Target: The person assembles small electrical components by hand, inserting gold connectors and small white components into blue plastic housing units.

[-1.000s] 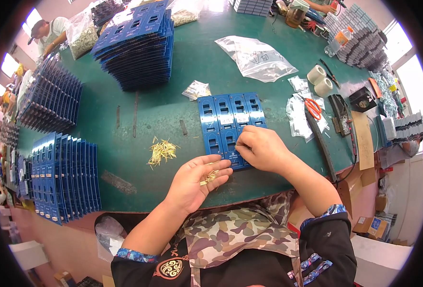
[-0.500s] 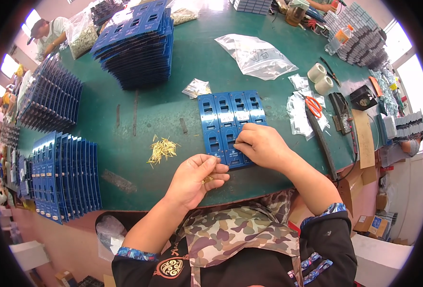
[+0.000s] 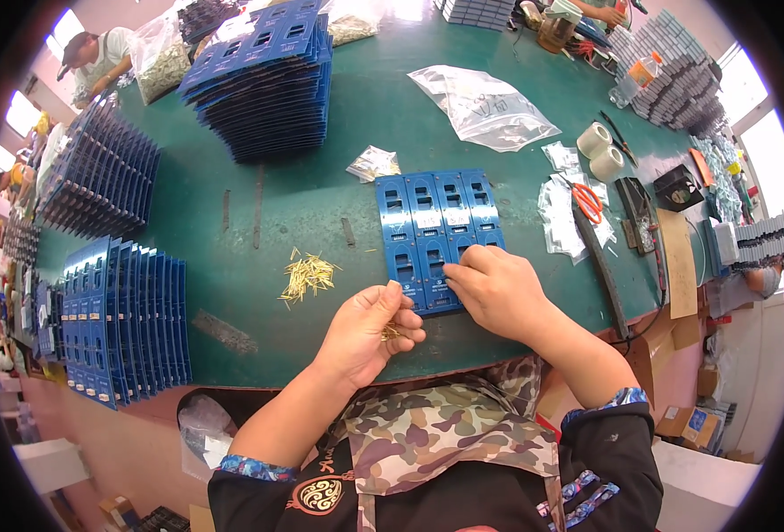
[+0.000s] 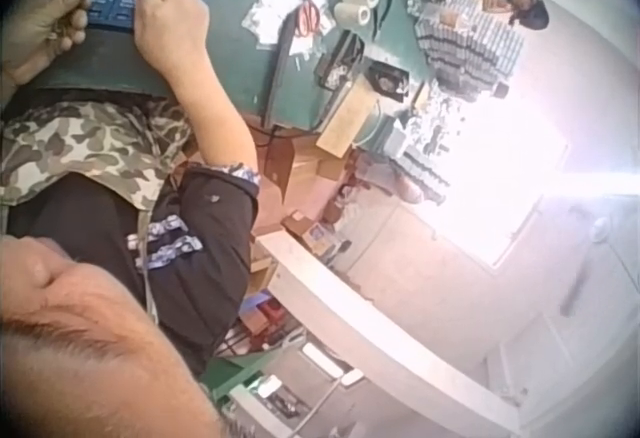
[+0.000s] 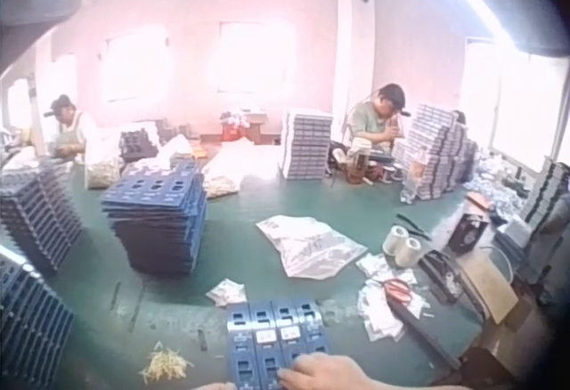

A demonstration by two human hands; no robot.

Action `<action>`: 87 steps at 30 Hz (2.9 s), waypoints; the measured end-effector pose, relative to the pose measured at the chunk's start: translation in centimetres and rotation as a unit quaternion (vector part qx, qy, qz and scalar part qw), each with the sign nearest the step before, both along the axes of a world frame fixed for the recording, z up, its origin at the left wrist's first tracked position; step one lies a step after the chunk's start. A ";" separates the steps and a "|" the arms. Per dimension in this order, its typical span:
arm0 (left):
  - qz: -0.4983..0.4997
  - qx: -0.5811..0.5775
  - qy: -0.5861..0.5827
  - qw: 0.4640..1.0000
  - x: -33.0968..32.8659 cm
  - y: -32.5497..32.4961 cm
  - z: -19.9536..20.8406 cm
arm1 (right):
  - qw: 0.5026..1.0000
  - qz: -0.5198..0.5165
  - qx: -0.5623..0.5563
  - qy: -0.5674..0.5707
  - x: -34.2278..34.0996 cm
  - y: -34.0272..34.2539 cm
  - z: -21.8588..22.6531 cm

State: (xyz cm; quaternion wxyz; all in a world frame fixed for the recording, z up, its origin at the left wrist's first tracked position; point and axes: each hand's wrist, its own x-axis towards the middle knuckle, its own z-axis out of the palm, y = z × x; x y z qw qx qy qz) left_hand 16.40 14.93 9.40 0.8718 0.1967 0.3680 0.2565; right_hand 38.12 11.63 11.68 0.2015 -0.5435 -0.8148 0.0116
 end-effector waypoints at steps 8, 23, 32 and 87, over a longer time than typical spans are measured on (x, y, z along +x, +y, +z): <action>0.005 0.000 0.005 1.000 -0.1 0.0 0.1 | 1.000 0.007 0.002 -0.006 0.1 -0.3 0.0; -0.004 0.009 0.002 1.000 -0.4 0.3 0.1 | 1.000 0.003 -0.005 -0.015 0.0 -0.2 -0.2; -0.010 0.017 -0.003 1.000 -0.1 0.5 0.0 | 1.000 -0.005 -0.018 -0.021 -0.3 -0.4 0.0; -0.016 0.021 0.015 1.000 0.0 0.9 -0.2 | 0.998 -0.012 -0.031 0.045 -0.1 3.1 -1.1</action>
